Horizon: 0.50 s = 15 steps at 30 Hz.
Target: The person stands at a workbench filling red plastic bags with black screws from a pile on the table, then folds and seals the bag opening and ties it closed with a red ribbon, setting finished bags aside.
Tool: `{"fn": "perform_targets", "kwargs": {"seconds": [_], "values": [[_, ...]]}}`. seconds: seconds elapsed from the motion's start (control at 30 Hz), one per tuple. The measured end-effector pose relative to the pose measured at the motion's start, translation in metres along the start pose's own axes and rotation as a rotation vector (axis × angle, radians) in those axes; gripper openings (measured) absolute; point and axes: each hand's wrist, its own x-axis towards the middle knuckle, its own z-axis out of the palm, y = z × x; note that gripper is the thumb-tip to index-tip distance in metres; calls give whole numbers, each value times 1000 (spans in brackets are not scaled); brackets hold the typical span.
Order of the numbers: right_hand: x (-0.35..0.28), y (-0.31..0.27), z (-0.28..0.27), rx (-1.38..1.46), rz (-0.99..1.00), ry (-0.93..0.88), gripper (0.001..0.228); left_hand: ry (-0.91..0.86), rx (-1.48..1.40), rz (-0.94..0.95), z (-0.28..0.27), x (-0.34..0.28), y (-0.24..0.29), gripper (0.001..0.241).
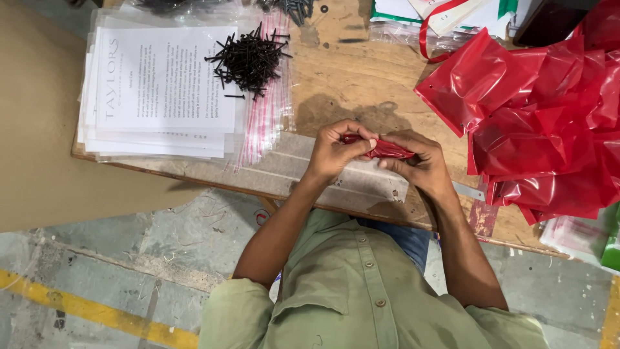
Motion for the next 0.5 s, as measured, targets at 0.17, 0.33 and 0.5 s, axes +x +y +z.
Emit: {"fn": "perform_targets", "kwargs": {"seconds": [0.17,0.33,0.5], "values": [[-3,9,6,-7,5,92,30,-20,-37,-69,5,-2,13,13],[-7,23,4,390,177,113,14,-126,97,-36,4,-10,21,26],[-5,25,1,551,224,73,13,-149,178,120,-2,-12,7,15]]}}
